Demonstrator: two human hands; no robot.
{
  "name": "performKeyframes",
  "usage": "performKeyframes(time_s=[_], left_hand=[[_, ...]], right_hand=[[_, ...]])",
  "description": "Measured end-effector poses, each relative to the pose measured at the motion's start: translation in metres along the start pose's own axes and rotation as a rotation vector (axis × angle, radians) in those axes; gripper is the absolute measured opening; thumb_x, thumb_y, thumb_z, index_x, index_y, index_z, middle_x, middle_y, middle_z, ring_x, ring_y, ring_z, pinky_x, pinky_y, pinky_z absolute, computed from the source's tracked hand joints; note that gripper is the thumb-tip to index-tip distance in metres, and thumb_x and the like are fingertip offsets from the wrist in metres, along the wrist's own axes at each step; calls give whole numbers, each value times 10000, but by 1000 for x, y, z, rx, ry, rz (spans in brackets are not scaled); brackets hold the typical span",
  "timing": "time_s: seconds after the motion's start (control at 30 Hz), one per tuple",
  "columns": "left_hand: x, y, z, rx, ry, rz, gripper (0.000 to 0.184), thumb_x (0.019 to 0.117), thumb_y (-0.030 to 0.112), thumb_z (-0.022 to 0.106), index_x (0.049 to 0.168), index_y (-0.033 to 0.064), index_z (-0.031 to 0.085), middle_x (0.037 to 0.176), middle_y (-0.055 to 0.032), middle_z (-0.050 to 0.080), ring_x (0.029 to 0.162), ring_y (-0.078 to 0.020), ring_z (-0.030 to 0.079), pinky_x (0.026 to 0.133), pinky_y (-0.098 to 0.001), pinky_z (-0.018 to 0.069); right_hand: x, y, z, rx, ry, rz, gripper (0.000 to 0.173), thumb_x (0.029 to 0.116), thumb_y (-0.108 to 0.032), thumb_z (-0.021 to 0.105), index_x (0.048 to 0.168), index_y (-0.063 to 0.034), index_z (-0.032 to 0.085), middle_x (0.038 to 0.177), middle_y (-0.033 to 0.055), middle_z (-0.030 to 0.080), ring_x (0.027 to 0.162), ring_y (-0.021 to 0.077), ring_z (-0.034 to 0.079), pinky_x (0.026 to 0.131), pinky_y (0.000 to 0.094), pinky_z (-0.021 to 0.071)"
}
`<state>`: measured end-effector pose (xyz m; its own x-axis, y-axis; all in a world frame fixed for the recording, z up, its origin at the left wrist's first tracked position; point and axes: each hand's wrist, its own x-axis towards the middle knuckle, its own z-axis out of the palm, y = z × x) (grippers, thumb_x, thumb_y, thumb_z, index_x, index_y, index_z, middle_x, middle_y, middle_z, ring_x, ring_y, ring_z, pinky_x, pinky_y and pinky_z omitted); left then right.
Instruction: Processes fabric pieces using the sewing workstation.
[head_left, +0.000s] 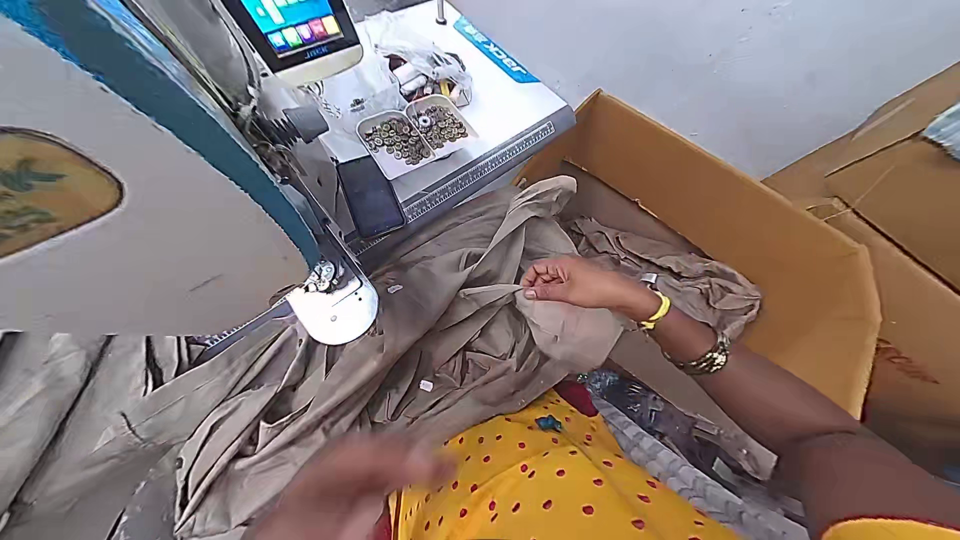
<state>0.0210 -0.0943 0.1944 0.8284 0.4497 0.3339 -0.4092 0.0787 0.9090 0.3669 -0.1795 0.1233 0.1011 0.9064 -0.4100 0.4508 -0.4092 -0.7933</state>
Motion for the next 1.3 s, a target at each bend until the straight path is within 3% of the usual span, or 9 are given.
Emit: performKeyframes(time_s=[0.17, 0.43, 0.57, 0.73, 0.87, 0.97, 1.03, 1.13, 1.3], left_hand=[[-5, -79, 0, 477, 82, -185, 699, 987, 553, 580, 1474, 63, 473, 1482, -106, 521, 1266, -178, 595, 1002, -362, 561], [-58, -82, -3, 414, 397, -105, 1001, 875, 618, 691, 1585, 84, 228, 1617, -86, 343, 1351, -166, 530, 1034, -360, 549], [-81, -76, -5, 330, 926, -218, 552, 1009, 495, 562, 1299, 45, 430, 1215, 6, 609, 984, -98, 689, 859, -314, 612], [-99, -65, -22, 188, 827, -383, 590, 1013, 438, 567, 1386, -6, 459, 1193, -39, 650, 1028, -144, 680, 897, -354, 589], [-102, -47, -28, -6, 807, -351, 206, 1003, 274, 612, 1095, 98, 665, 976, 18, 734, 889, -84, 707, 838, -294, 592], [-95, -24, -27, -145, 814, -231, 142, 1003, 251, 623, 998, 149, 723, 910, 13, 757, 823, -56, 726, 773, -240, 609], [-92, -15, -29, -163, 759, -122, 205, 987, 328, 653, 1036, 163, 764, 923, 21, 763, 822, -44, 727, 754, -222, 609], [-85, -11, -46, 48, 799, 125, 376, 1001, 497, 549, 1154, 214, 743, 1079, 61, 753, 971, -37, 709, 847, -227, 591], [-70, -49, -48, 262, 666, 104, 395, 922, 590, 614, 1218, 337, 685, 1185, 169, 718, 1130, 15, 647, 1002, -249, 530]], right_hand=[[13, -57, 10, 484, -125, -165, 185, 1020, -40, 561, 1193, -90, 604, 708, -90, 620, 630, -38, 577, 626, 131, 490], [38, -101, 67, 704, -111, -198, 166, 1032, -22, 524, 1079, -51, 681, 886, -15, 714, 789, 28, 685, 755, 190, 582], [31, -121, 99, 763, -3, -245, 184, 1016, -10, 558, 1116, -28, 712, 960, 20, 741, 828, 75, 711, 777, 235, 605], [21, -119, 138, 761, -105, -385, 237, 1023, -9, 534, 1185, 7, 706, 1095, 20, 750, 933, 75, 719, 853, 242, 606], [23, -118, 148, 660, -152, -453, 292, 999, 35, 520, 1242, 7, 681, 1191, 34, 724, 1003, 62, 703, 893, 230, 592], [25, -116, 150, 50, 42, -800, 569, 814, -18, 678, 1356, -191, 667, 1215, 146, 581, 1035, 172, 619, 828, 319, 573], [23, -122, 155, -224, 265, -986, 439, 862, -153, 701, 1273, -308, 691, 1112, 159, 575, 976, 237, 602, 780, 351, 547], [28, -150, 145, -220, 447, -1188, 123, 954, -210, 645, 966, -162, 758, 914, 62, 685, 861, 175, 605, 753, 306, 481], [30, -204, 115, -6, 255, -1213, 126, 933, -155, 695, 916, -31, 711, 785, 17, 681, 721, 22, 627, 631, 188, 519]])
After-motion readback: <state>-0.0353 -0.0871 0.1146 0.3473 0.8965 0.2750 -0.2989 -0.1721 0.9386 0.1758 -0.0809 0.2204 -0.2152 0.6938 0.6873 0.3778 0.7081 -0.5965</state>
